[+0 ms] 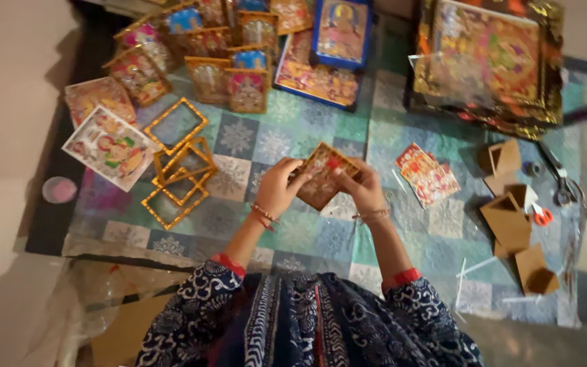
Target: The person assembles small wooden picture frames at a table. They pick up an empty frame, insert a printed picture and a white backing board into it, press the backing into place, and stack the finished frame with others. They repeat this cycle for several frames, occasionally picking cardboard pieces from a pile.
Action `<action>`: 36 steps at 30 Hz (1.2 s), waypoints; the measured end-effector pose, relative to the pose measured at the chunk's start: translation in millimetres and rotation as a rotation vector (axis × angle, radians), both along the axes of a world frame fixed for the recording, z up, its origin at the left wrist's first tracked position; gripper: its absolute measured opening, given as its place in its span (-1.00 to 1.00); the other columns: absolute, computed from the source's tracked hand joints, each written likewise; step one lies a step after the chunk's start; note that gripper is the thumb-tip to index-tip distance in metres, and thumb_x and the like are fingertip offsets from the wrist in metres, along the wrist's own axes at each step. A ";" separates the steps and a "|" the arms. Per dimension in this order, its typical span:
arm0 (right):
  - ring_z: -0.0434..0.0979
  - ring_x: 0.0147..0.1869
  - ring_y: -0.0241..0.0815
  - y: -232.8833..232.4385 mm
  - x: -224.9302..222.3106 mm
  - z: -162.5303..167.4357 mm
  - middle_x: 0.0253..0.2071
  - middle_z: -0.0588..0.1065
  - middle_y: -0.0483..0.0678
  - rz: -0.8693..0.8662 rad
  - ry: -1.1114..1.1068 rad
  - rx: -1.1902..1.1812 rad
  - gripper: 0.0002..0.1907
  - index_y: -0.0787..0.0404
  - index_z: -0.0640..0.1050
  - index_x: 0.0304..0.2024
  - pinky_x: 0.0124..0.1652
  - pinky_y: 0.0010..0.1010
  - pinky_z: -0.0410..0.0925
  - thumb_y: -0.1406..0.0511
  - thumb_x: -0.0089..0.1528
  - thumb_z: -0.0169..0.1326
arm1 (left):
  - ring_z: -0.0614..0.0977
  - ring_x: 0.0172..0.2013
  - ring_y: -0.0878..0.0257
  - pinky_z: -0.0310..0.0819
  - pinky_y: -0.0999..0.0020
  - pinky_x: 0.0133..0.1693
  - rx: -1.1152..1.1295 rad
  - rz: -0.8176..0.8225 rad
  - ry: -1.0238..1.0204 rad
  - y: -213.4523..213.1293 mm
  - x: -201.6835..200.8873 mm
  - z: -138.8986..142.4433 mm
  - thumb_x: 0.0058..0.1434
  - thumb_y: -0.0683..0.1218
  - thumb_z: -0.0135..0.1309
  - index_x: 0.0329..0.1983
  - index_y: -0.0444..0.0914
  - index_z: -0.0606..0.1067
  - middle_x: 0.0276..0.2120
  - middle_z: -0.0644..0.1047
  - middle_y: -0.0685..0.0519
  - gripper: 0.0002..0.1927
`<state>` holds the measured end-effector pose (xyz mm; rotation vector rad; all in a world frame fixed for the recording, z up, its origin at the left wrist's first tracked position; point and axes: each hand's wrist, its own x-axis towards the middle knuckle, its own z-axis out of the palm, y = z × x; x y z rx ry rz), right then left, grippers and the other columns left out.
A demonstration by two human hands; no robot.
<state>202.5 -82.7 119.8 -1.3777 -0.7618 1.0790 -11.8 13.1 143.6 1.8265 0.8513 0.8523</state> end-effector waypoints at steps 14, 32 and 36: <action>0.58 0.09 -0.20 -24.0 -21.1 -34.7 0.09 0.55 -0.08 -0.121 0.152 -0.150 -0.63 0.19 0.50 0.15 0.01 -0.31 0.47 0.25 0.31 0.11 | 0.61 -0.38 0.23 0.50 0.33 -0.28 0.128 0.510 0.038 137.3 -116.6 -64.9 0.12 -0.04 0.42 -0.26 -0.36 0.57 -0.37 0.58 -0.02 -0.67; 0.60 0.02 -0.24 -45.9 -32.0 -58.4 0.03 0.58 -0.07 -0.068 0.073 -0.276 -0.69 0.19 0.53 0.09 -0.05 -0.36 0.47 0.23 0.32 0.11 | 0.68 -0.19 0.11 0.56 0.26 -0.14 0.190 0.434 -0.055 176.2 -96.7 -77.0 0.09 -0.11 0.42 -0.04 -0.32 0.54 -0.21 0.60 -0.05 -0.58; 0.61 0.01 -0.25 -47.0 -34.5 -58.7 0.02 0.59 -0.07 -0.066 0.056 -0.299 -0.69 0.18 0.53 0.09 -0.05 -0.36 0.47 0.23 0.32 0.11 | 0.57 -0.09 -0.12 0.51 0.06 -0.07 0.483 0.596 0.226 159.7 -124.5 -75.6 0.15 -0.13 0.39 0.06 -0.30 0.54 -0.11 0.54 -0.16 -0.56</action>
